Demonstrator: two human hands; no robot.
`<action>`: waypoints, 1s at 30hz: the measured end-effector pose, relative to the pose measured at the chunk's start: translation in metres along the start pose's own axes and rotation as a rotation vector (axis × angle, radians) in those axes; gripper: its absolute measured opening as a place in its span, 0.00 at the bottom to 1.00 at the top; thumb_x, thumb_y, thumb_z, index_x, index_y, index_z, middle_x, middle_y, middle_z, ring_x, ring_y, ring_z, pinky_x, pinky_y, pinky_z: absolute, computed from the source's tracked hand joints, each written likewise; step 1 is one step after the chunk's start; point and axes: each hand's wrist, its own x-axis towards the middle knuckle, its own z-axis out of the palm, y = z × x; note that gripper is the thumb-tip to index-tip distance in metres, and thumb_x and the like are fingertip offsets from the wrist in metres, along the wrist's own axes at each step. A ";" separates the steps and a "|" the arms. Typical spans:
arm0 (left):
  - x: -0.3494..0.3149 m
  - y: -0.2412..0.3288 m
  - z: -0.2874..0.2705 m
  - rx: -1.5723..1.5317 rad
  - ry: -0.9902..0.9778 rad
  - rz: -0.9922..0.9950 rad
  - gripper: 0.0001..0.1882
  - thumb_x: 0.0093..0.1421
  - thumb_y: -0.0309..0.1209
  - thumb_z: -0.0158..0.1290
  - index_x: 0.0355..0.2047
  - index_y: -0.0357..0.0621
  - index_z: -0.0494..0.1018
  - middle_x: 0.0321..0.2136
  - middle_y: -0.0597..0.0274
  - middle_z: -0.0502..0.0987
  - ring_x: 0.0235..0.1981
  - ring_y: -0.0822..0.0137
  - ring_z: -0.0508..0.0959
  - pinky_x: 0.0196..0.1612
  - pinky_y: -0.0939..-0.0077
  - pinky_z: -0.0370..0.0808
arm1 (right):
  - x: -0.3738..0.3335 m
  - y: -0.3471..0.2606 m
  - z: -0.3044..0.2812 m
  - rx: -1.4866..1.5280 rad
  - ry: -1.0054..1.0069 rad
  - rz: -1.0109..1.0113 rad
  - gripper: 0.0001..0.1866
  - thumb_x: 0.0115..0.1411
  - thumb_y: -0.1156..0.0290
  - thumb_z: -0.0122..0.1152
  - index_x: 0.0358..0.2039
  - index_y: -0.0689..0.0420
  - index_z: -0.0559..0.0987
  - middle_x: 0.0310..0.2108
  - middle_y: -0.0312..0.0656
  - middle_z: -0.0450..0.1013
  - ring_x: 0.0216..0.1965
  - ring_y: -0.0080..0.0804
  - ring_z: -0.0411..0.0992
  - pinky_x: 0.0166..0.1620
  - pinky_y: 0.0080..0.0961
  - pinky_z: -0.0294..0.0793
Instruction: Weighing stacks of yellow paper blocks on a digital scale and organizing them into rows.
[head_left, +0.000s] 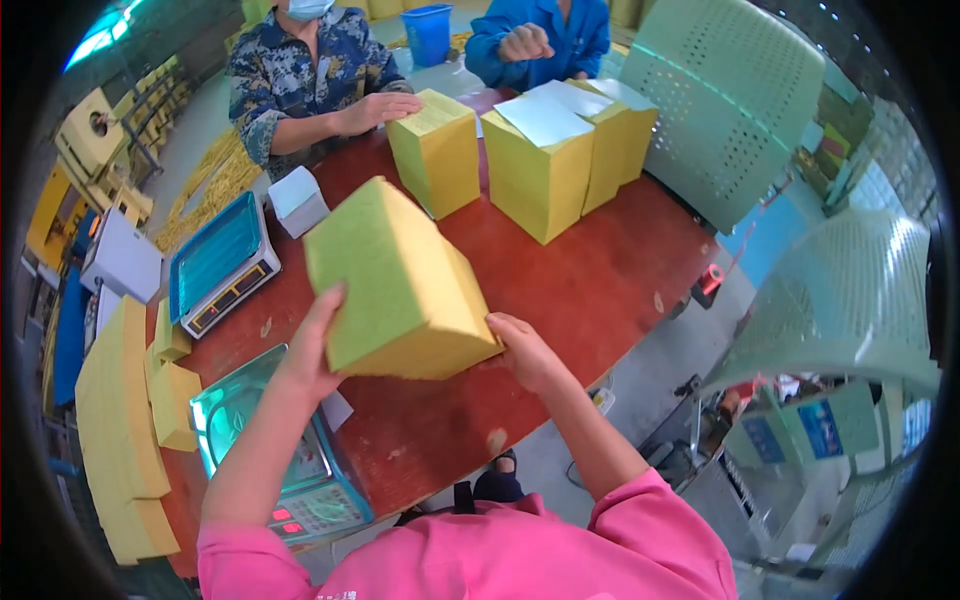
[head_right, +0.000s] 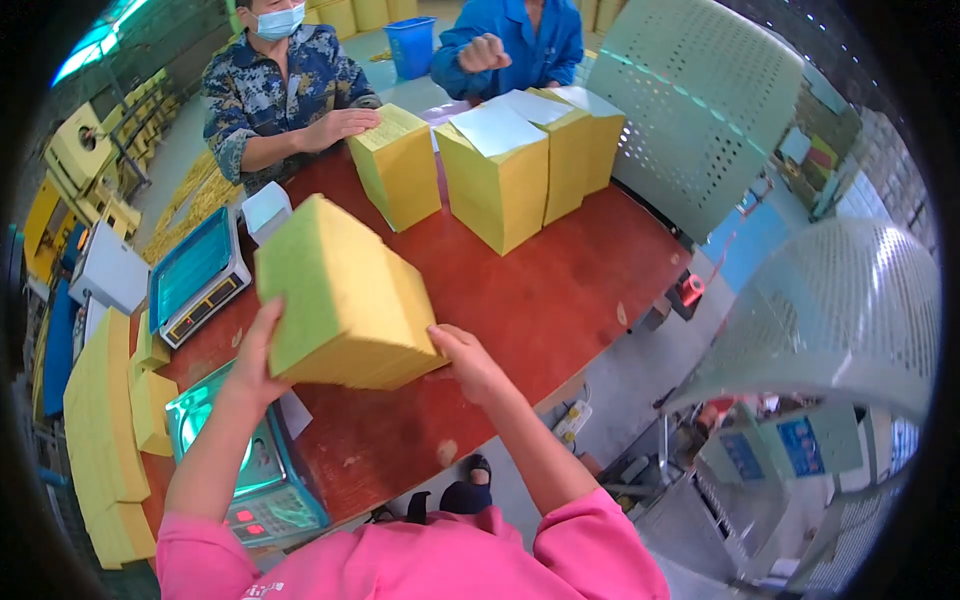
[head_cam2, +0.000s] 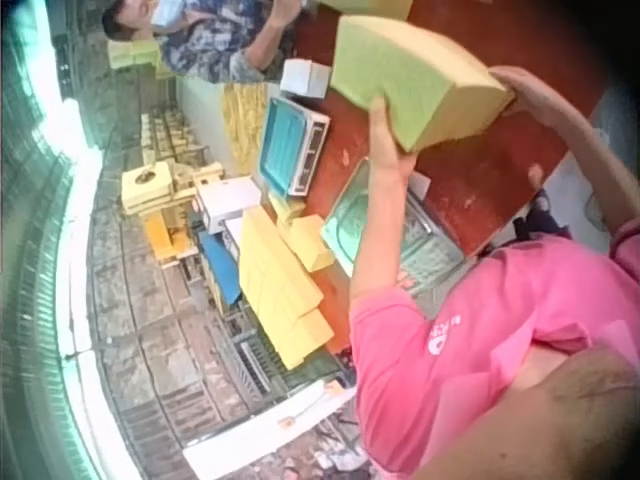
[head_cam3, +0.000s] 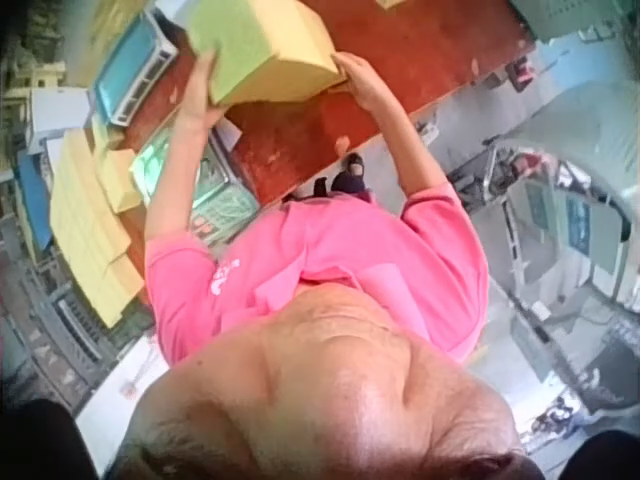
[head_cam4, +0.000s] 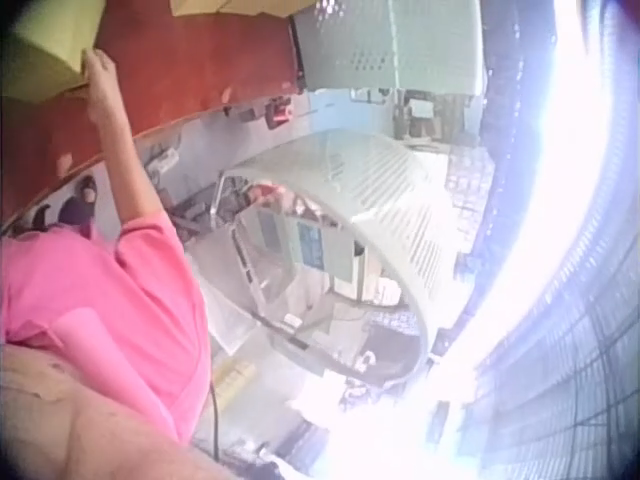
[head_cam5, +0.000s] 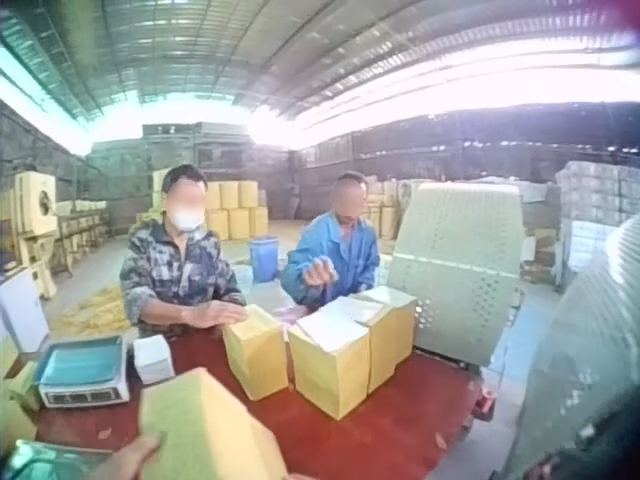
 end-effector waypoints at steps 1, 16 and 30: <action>0.025 -0.008 0.008 0.001 -0.022 -0.024 0.32 0.62 0.53 0.51 0.61 0.49 0.65 0.55 0.58 0.73 0.55 0.59 0.73 0.54 0.50 0.71 | 0.012 -0.007 -0.021 -0.039 0.015 0.035 0.23 0.69 0.56 0.46 0.55 0.61 0.71 0.51 0.43 0.72 0.49 0.35 0.72 0.47 0.39 0.77; 0.193 -0.023 0.143 0.153 0.057 -0.014 0.31 0.59 0.58 0.47 0.57 0.55 0.67 0.51 0.57 0.74 0.50 0.52 0.74 0.44 0.34 0.69 | 0.100 -0.057 -0.128 -0.175 0.335 -0.164 0.27 0.69 0.51 0.45 0.56 0.59 0.72 0.52 0.43 0.70 0.47 0.36 0.73 0.44 0.35 0.79; 0.040 -0.076 0.078 0.346 0.024 0.403 0.38 0.63 0.44 0.55 0.65 0.34 0.55 0.59 0.48 0.68 0.56 0.60 0.73 0.58 0.66 0.69 | 0.049 0.030 -0.080 -0.438 0.355 -0.529 0.21 0.64 0.77 0.50 0.58 0.66 0.70 0.57 0.48 0.68 0.54 0.40 0.69 0.58 0.32 0.71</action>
